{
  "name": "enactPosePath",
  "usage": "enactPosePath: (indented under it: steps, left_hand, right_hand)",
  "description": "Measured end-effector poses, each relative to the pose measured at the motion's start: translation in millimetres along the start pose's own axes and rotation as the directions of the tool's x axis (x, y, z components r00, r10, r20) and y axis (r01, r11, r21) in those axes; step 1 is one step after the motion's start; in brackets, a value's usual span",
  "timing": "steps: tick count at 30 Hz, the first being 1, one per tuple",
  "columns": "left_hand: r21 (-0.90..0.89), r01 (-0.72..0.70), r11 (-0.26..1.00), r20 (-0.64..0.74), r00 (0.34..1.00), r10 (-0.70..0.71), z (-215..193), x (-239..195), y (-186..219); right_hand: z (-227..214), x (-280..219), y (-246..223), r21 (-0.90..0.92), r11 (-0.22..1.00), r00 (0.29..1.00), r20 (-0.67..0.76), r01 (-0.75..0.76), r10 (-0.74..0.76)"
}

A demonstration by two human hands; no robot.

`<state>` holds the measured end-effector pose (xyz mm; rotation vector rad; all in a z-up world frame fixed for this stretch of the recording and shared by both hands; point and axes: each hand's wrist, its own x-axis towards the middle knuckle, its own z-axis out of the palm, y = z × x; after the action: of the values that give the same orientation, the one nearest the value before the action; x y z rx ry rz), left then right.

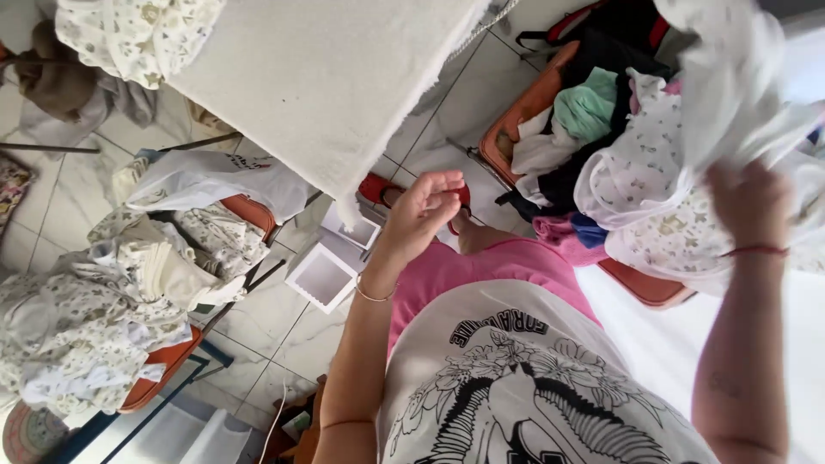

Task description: Folding baby onesies, ironing them, trimming threads, and placing them into small white boxes for packaging.

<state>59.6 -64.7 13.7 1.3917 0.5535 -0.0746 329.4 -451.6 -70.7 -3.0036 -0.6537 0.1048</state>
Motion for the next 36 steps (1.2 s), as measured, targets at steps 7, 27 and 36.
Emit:
enactPosePath:
  steps: [7, 27, 36]
  left_hand:
    - [-0.02, 0.11, 0.994, -0.011, 0.994, -0.11, 1, -9, -1]
    - [-0.458, -0.332, 0.825, -0.88, 0.305, -0.365, -266, -232, -209]
    - [-0.142, 0.315, 0.938, -0.779, -0.62, 0.09, -452, -321, -275]
  right_hand:
    - [20, -40, -65, -0.01, 0.975, 0.908, 0.361, -0.223, 0.211]
    - [131, 21, -363, 0.162, 0.826, 0.332, 0.86, 0.54, -0.386]
    - [-24, -152, -689, 0.577, 0.428, -0.194, 0.724, 0.695, -0.662]
